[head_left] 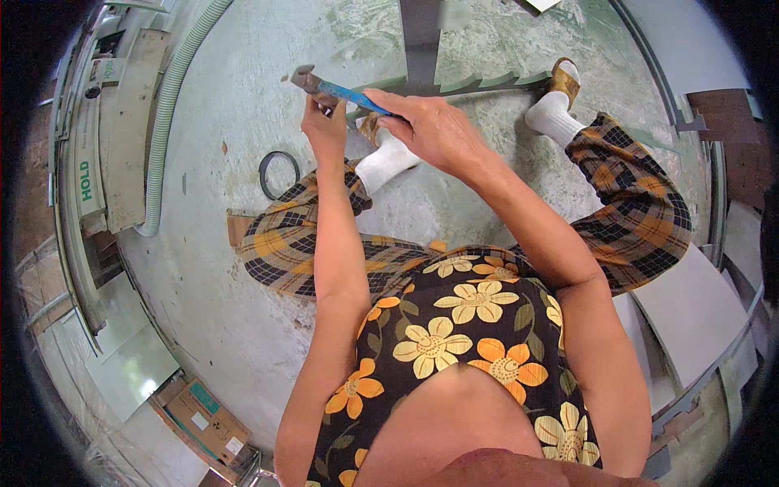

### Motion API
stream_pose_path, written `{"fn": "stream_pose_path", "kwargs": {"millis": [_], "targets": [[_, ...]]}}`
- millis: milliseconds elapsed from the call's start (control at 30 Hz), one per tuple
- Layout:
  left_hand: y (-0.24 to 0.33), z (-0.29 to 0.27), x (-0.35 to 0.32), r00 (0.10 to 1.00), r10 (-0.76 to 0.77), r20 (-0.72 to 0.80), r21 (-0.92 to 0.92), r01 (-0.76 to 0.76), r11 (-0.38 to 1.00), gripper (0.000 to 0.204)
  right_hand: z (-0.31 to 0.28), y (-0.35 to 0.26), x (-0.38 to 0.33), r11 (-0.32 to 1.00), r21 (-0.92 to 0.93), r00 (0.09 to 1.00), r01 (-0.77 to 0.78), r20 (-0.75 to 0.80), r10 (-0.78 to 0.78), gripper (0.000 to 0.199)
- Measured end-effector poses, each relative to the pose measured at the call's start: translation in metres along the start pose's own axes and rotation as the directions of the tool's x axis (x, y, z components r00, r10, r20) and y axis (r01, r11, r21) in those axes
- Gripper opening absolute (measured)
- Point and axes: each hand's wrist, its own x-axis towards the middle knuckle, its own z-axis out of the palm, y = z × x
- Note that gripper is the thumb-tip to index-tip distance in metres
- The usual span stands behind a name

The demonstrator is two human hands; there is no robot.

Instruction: Using a hammer and a metal tool to manipulate a wooden furniture component.

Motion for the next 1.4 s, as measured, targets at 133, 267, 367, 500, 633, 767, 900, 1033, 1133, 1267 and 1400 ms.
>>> {"fn": "stream_pose_path", "kwargs": {"millis": [133,267,367,500,633,767,900,1033,1133,1267,1400], "targets": [[-0.003,0.002,-0.004,1.0,0.006,0.003,0.035,-0.006,0.999,0.026,-0.003,0.001,-0.005,0.999,-0.04,0.998,-0.022,0.05,0.024,0.035],[-0.011,0.004,-0.003,0.999,0.049,-0.008,0.019,-0.048,0.999,0.025,0.005,0.01,-0.002,0.998,-0.01,0.997,-0.069,0.041,0.069,0.036],[-0.014,0.007,-0.006,1.0,0.001,-0.019,-0.007,-0.001,1.0,0.024,0.005,0.011,0.0,0.995,-0.038,0.994,-0.089,0.064,0.091,0.038],[-0.01,0.009,-0.006,0.995,-0.057,-0.081,-0.049,0.053,0.997,0.024,0.003,0.009,-0.002,0.997,-0.033,0.995,-0.074,0.061,0.076,0.039],[-0.013,0.008,-0.005,0.997,-0.051,-0.054,-0.011,0.05,0.999,0.026,0.01,0.01,0.001,0.995,-0.041,0.994,-0.09,0.053,0.092,0.039],[-0.02,0.004,-0.004,0.993,-0.092,-0.07,0.013,0.093,0.996,0.034,0.005,0.009,0.007,0.993,-0.038,0.989,-0.111,0.093,0.114,0.038],[-0.025,-0.001,-0.003,0.987,-0.092,-0.128,0.014,0.095,0.995,0.041,0.003,0.003,0.007,0.986,0.0,0.981,-0.168,0.098,0.167,0.039],[-0.031,0.004,-0.002,0.985,-0.049,-0.167,-0.015,0.047,0.999,0.028,0.0,-0.006,0.006,0.983,0.047,0.98,-0.179,0.098,0.173,0.04],[-0.037,0.004,-0.003,0.988,0.011,-0.155,0.051,-0.003,0.999,0.029,-0.001,-0.007,0.005,0.981,0.091,0.984,-0.172,0.064,0.166,0.041],[-0.055,0.002,0.001,0.978,-0.025,-0.208,-0.02,0.022,1.0,0.031,-0.003,-0.01,0.006,0.973,0.091,0.974,-0.212,0.097,0.203,0.04],[-0.061,0.0,-0.002,0.962,-0.197,-0.187,-0.135,0.174,0.975,0.037,0.002,-0.007,0.014,0.988,0.078,0.989,-0.136,0.062,0.131,0.039]]}}
